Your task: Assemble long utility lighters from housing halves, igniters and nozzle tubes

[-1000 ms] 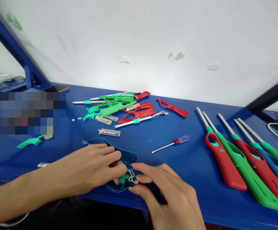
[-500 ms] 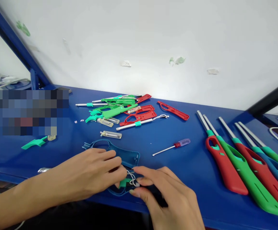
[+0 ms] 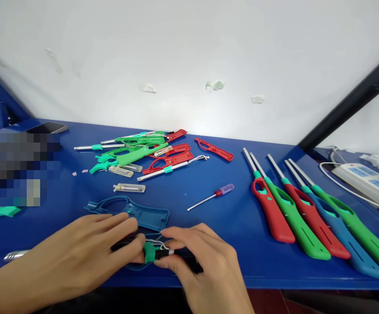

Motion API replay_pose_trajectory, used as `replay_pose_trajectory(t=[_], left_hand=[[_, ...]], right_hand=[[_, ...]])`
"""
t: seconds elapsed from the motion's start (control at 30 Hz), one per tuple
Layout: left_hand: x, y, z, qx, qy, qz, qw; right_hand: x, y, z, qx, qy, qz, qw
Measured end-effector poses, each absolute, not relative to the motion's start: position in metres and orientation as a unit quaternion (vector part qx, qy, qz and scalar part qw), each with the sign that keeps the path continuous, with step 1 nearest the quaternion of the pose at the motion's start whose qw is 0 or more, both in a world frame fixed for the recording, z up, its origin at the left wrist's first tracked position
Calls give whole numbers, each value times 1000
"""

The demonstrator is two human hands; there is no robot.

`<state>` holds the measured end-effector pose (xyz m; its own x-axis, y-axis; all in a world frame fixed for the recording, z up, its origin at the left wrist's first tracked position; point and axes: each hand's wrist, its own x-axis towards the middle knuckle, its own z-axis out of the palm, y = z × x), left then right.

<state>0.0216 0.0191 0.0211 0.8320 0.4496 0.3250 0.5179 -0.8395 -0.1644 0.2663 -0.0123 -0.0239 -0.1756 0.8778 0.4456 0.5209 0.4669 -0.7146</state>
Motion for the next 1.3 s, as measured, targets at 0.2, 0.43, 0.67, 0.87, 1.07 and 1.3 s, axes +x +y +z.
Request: replay_pose_trajectory(t=[0.2,0.43,0.67,0.87,1.07,1.3], left_hand=[[18,12,20,-930,-300,-191,95],[3,3,15,-904,-350,-245,5],[-10,-7,3,-881,-393,-260,-32],[0,-3,6,-877,-404,-259,-30],[6,-2,14,-900,-368,-224,63],[7,-2,20,-903,-344,-214,143]], right_hand=[[272,-8,-7,-440,-777,200,403],[270,-12,-9,-438,-782,176,407],[274,-14,-14,-436,-792,155,399],[275,-13,-12,-427,-799,139,401],[276,-13,-12,-381,-816,131,414],[272,-11,-10,-360,-815,110,440]])
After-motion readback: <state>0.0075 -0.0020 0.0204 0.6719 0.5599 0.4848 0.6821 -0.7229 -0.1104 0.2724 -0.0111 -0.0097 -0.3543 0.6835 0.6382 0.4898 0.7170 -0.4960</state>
